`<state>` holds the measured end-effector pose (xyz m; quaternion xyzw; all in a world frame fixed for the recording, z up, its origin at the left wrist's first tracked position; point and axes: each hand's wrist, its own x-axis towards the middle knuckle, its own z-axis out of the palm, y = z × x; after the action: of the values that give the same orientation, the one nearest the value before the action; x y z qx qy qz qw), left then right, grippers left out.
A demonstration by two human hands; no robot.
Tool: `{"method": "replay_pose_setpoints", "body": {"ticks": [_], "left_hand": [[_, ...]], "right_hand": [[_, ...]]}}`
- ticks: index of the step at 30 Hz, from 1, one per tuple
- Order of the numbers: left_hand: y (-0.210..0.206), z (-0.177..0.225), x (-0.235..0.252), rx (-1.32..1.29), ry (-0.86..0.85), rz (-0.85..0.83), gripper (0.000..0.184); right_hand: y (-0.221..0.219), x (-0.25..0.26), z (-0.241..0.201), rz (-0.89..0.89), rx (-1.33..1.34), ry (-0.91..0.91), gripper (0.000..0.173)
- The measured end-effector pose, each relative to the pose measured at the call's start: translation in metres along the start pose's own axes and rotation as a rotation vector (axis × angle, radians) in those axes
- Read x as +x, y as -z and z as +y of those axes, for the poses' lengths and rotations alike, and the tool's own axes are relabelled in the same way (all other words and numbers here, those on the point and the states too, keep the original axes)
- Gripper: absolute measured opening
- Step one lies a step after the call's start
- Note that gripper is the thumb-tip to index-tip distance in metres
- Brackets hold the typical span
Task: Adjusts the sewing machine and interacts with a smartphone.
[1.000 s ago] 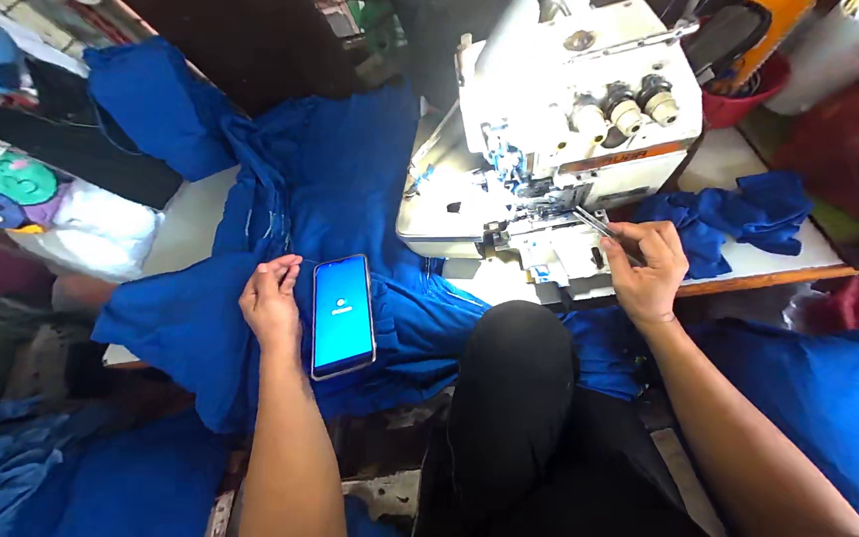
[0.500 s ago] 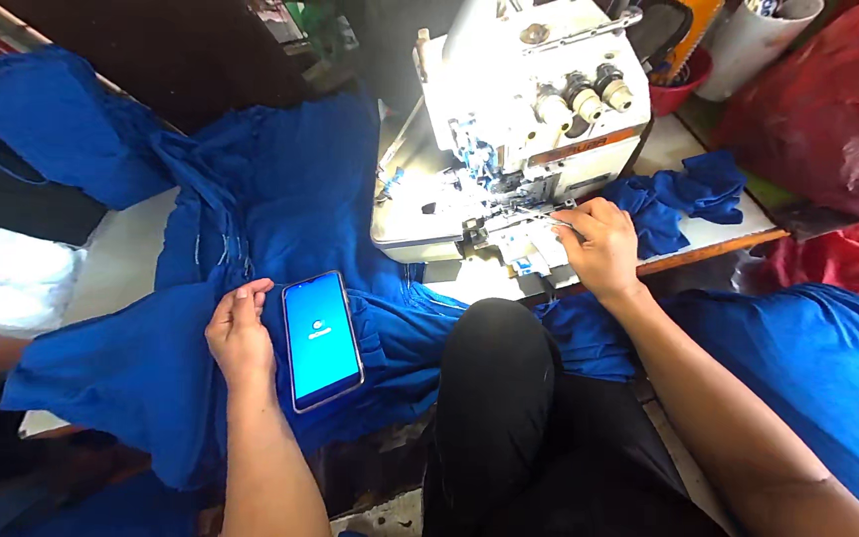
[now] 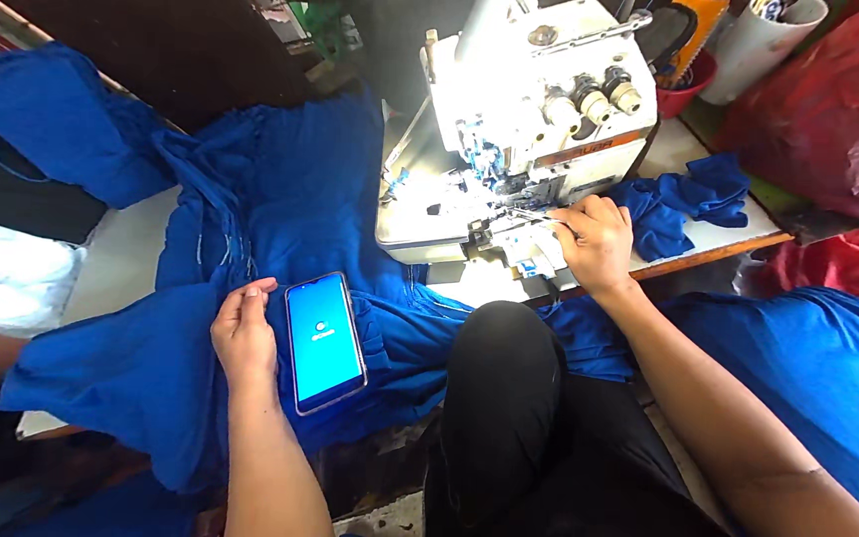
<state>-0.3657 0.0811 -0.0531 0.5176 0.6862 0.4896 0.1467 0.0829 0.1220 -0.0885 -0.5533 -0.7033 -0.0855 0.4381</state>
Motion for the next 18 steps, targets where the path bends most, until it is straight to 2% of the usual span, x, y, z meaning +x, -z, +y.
{"method": "replay_pose_setpoints", "body": {"ticks": [8, 18], "left_hand": [[0.001, -0.010, 0.004, -0.006, -0.023, 0.014, 0.038], [0.000, 0.001, -0.002, 0.009, -0.011, 0.008, 0.038]], "right_hand": [[-0.001, 0.003, -0.001, -0.004, 0.009, -0.016, 0.015], [0.003, 0.008, -0.001, -0.064, 0.022, -0.013, 0.016]]}}
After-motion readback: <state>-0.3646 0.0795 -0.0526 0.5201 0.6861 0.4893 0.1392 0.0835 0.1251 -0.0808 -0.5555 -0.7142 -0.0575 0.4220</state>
